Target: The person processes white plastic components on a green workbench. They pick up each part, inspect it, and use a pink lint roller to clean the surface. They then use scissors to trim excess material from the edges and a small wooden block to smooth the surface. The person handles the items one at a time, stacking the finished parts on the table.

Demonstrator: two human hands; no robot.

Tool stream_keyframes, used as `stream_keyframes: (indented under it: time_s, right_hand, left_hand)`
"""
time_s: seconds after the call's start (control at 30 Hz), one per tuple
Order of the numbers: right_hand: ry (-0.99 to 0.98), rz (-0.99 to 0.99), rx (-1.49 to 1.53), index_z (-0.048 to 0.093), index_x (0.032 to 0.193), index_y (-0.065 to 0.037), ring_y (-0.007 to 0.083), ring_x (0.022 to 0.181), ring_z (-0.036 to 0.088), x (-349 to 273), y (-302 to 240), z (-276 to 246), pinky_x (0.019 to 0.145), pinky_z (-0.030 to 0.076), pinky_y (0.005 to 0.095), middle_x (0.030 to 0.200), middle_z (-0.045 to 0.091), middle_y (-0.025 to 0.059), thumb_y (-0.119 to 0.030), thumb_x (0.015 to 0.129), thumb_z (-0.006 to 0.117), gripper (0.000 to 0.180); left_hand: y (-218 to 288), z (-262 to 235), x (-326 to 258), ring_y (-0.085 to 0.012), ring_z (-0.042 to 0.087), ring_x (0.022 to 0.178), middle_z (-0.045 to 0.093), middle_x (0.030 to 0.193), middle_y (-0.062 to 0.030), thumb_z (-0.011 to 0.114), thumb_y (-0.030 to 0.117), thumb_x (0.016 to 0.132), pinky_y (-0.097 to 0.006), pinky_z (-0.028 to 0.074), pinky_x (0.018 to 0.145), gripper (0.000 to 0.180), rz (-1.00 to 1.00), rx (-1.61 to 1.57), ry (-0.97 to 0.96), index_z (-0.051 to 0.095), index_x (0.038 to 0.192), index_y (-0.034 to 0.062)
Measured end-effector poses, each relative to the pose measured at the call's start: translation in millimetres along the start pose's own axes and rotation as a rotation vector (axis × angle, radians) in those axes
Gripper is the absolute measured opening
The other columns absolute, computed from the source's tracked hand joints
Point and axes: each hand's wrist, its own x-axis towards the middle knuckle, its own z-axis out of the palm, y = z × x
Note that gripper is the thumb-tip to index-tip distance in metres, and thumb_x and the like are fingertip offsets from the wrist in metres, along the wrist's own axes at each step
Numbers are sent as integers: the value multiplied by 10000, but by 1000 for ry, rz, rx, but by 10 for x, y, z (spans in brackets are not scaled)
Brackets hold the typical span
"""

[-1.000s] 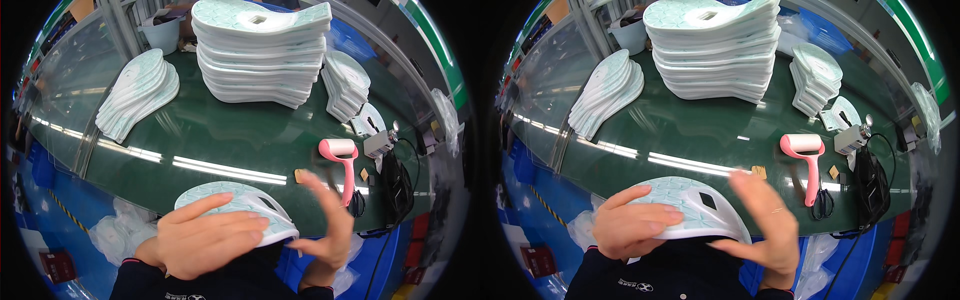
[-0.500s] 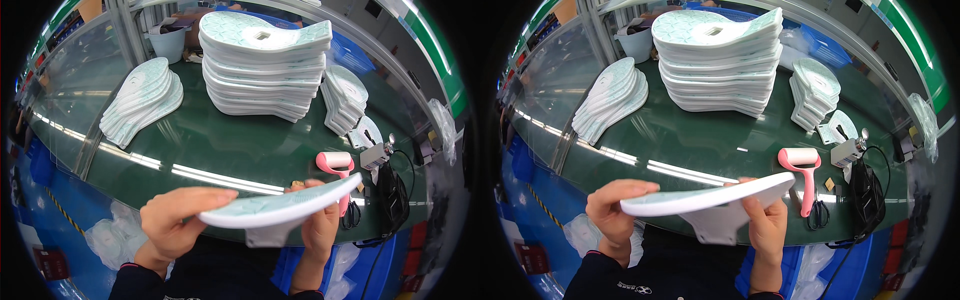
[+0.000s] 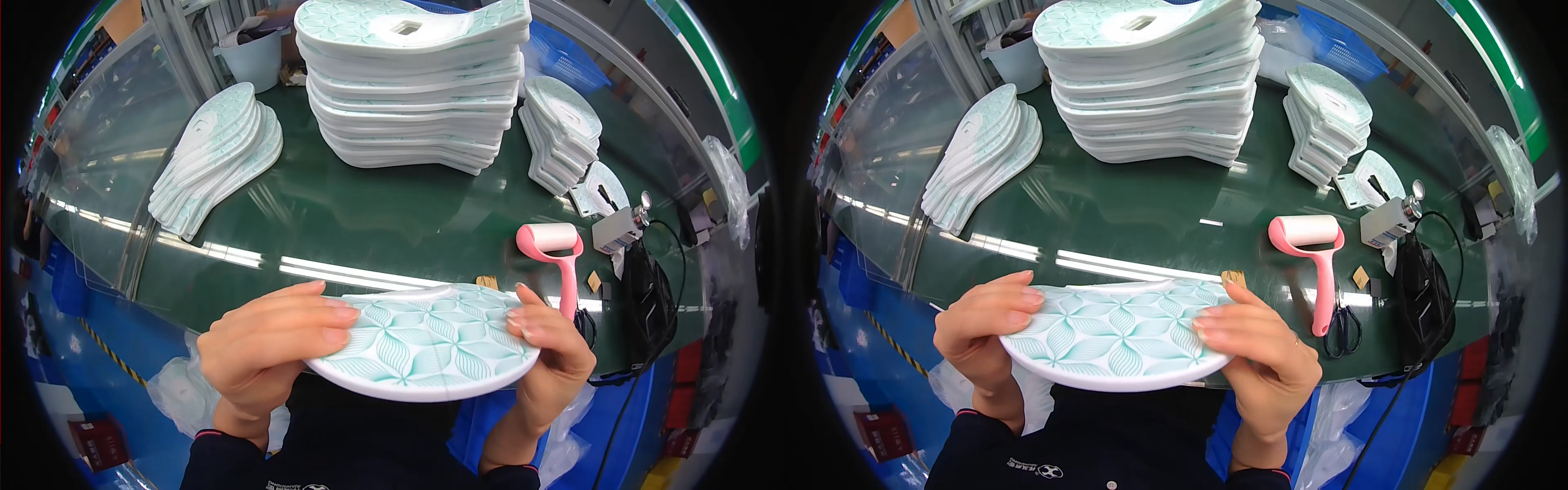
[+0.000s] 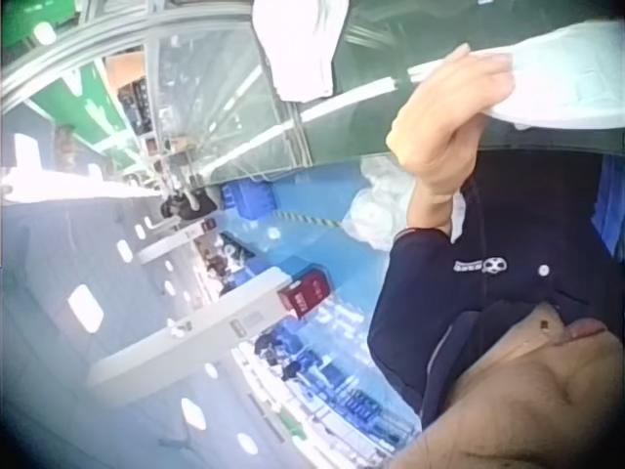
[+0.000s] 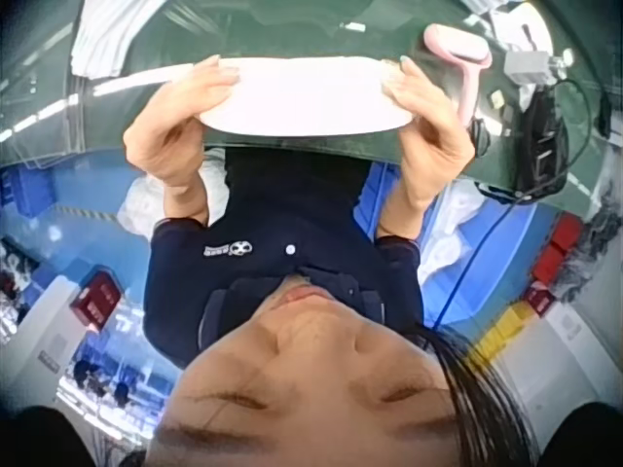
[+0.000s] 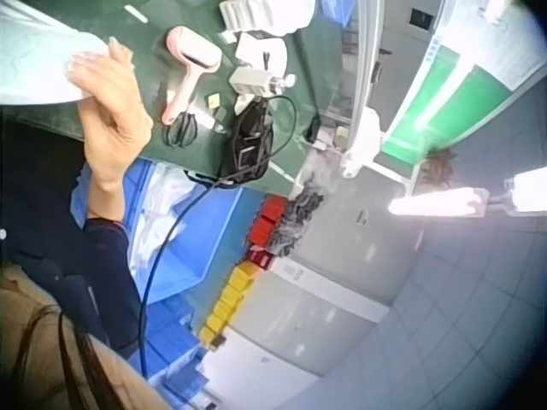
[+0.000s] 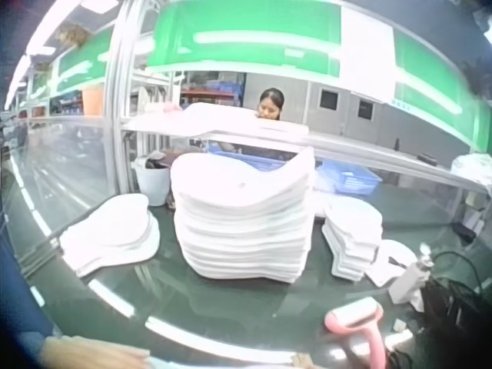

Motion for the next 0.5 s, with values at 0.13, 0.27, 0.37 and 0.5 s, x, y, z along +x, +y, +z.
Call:
stream_keyframes:
  time_s: [0.13,0.27,0.37,0.5]
  right_hand:
    - [9,-17,-30,664,754,-32,240,783,646,-16,-60,-6,886,435,450,732,665,90,84,603,627,193]
    - [-7,-19,-35,667,756,-32,238,782,646,-13,-84,-7,883,439,444,736,666,86,73,609,632,184]
    - [-16,-18,-43,671,766,-32,237,781,647,-19,-86,-16,882,440,443,740,667,84,72,618,630,185]
    - [-24,-22,-47,673,781,-30,234,787,646,-21,-87,-28,881,443,440,746,669,84,78,624,624,197]
  left_hand:
    - [9,-10,-52,-252,662,754,668,769,-126,618,15,701,-398,511,776,82,-37,-34,20,652,775,27]
    - [4,-18,-69,-246,663,752,669,767,-122,613,21,717,-396,509,776,69,-32,-28,25,650,773,36]
    - [7,-20,-85,-246,663,749,669,767,-123,613,23,717,-395,509,775,72,-32,-22,25,650,777,38]
    - [9,-9,-92,-245,663,743,670,764,-115,629,24,702,-396,508,777,76,-33,-11,32,650,772,44]
